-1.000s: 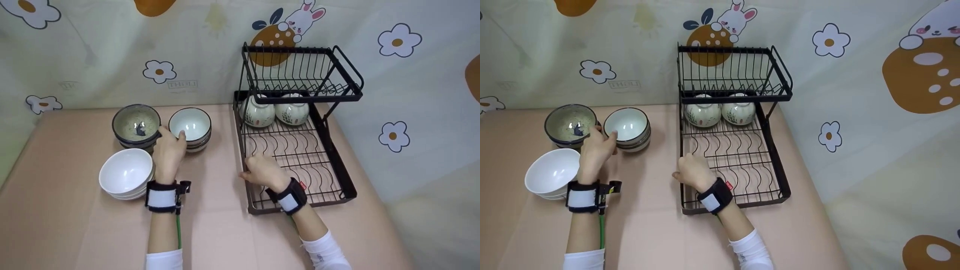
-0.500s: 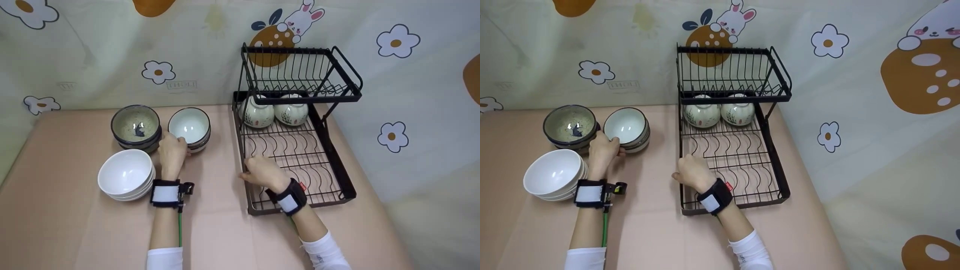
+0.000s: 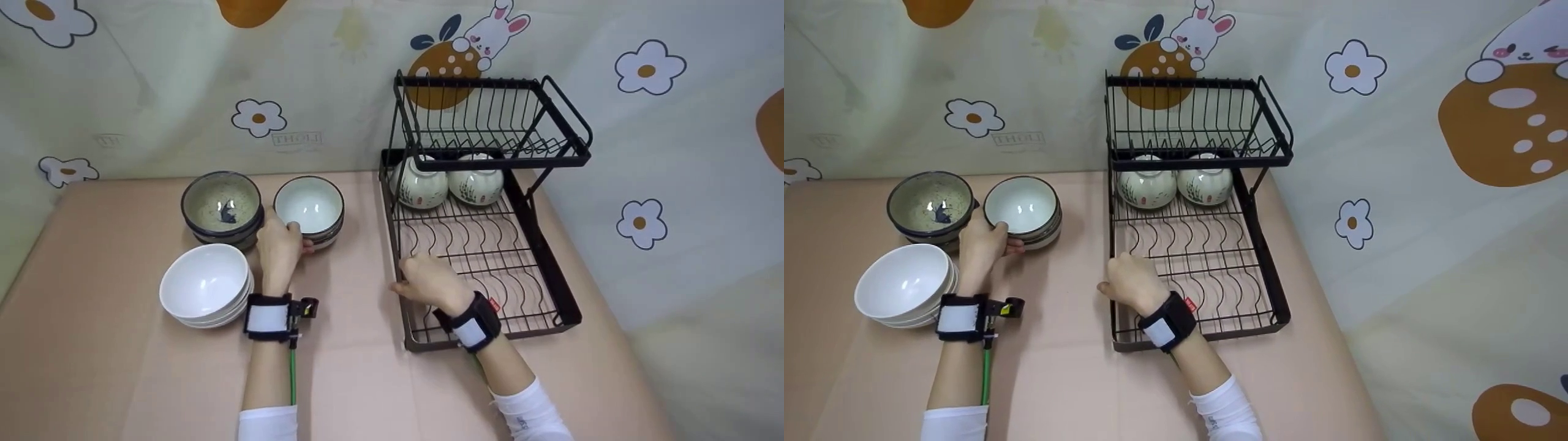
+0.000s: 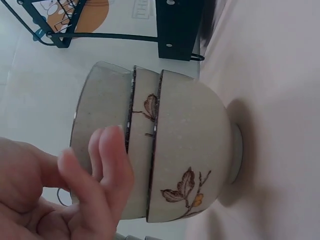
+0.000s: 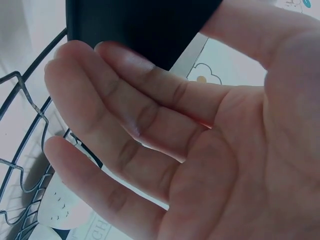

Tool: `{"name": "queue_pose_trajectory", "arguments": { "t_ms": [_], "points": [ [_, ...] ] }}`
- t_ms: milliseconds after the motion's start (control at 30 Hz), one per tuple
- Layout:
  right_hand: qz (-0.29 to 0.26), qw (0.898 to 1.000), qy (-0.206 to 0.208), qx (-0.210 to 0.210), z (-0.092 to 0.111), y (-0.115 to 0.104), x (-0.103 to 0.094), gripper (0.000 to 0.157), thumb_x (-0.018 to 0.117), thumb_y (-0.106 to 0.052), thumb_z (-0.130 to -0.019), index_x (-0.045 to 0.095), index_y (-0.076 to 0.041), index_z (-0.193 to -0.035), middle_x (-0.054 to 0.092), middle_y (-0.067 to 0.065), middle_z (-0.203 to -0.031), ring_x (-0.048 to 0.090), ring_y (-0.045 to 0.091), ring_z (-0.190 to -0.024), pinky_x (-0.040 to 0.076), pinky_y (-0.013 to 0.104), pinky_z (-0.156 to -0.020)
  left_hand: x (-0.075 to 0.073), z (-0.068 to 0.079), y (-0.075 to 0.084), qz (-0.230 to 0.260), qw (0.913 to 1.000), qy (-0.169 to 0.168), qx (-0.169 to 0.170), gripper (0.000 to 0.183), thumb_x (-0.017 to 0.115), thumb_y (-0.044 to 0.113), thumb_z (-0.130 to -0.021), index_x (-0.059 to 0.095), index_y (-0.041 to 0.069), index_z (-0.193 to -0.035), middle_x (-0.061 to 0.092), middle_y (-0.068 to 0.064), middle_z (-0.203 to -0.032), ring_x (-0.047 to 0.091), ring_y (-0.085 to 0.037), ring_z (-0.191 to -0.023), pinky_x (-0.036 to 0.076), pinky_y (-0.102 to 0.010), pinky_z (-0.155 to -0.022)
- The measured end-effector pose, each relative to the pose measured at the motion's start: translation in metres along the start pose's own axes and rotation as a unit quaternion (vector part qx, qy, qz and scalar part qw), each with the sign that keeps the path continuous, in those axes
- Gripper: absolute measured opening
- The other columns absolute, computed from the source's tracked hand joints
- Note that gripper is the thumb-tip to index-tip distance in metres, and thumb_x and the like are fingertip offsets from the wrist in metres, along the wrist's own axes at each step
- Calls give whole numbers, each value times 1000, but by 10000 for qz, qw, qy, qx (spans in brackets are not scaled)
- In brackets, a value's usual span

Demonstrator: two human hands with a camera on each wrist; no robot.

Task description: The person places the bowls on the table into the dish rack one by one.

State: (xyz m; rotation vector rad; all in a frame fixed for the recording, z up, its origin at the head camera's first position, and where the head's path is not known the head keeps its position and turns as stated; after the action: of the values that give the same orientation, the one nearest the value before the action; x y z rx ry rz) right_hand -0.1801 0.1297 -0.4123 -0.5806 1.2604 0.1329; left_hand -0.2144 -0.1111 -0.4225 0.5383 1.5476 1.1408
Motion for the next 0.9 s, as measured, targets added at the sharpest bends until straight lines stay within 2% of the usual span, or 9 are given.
{"name": "queue_pose_trajectory", "arguments": {
  "t_ms": [133, 333, 500, 600, 733, 900],
  "points": [
    [7, 10000, -56, 48, 0, -1, 1, 24, 71, -25, -86, 63, -2, -85, 57, 2, -68, 53, 14, -54, 48, 25, -51, -2, 1, -1, -160, 9994, 154, 283, 41, 39, 2, -92, 40, -11, -131, 66, -17, -70, 68, -26, -57, 56, -38, -66],
    [-5, 10000, -52, 23, 0, -2, 1, 24, 71, -25, -87, 64, -2, -86, 58, 4, -69, 54, 14, -54, 48, 25, -51, -6, 4, 2, -523, 9953, 419, 700, 41, 42, 1, -91, 41, -13, -129, 65, -19, -67, 66, -41, -71, 48, -52, -77],
    [87, 9999, 84, -53, 1, -2, 1, 24, 70, -25, -87, 63, -2, -83, 59, 4, -68, 53, 14, -53, 48, 25, -50, -12, 9, 9, -642, 9934, 341, 892, 42, 42, 1, -91, 41, -12, -131, 65, -18, -65, 66, -39, -67, 49, -52, -72],
    [103, 9997, 182, -90, 2, -2, 0, 24, 69, -25, -88, 63, -3, -81, 58, 4, -67, 53, 14, -52, 48, 26, -48, -15, 13, 15, -753, 9925, 182, 948, 43, 42, 2, -92, 40, -11, -133, 65, -17, -65, 67, -35, -64, 51, -50, -71],
    [182, 9984, 521, -145, 3, -2, -3, 23, 66, -24, -91, 62, -5, -78, 56, 2, -64, 51, 14, -50, 46, 27, -46, -17, 20, 24, -877, 9901, -54, 1098, 49, 43, 1, -91, 37, -10, -139, 66, -22, -73, 67, -34, -63, 52, -50, -72],
    [44, 9899, 1393, -244, 3, -1, -10, 19, 59, -18, -95, 62, -4, -83, 54, 0, -61, 49, 11, -47, 43, 24, -41, -16, 29, 34, -911, 9850, -302, 1432, 47, 44, 0, -91, 39, -8, -137, 66, -24, -75, 67, -33, -60, 54, -50, -66]
  ]
}}
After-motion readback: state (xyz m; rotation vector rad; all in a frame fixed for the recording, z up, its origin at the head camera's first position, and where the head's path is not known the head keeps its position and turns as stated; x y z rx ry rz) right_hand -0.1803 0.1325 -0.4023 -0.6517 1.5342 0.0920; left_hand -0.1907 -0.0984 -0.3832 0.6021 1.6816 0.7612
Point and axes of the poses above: each hand's wrist, its own z-axis away from the middle knuckle, its own x-axis out of the palm, y = z × x, the point moved 2 cm from there along -z, towards the middle knuckle
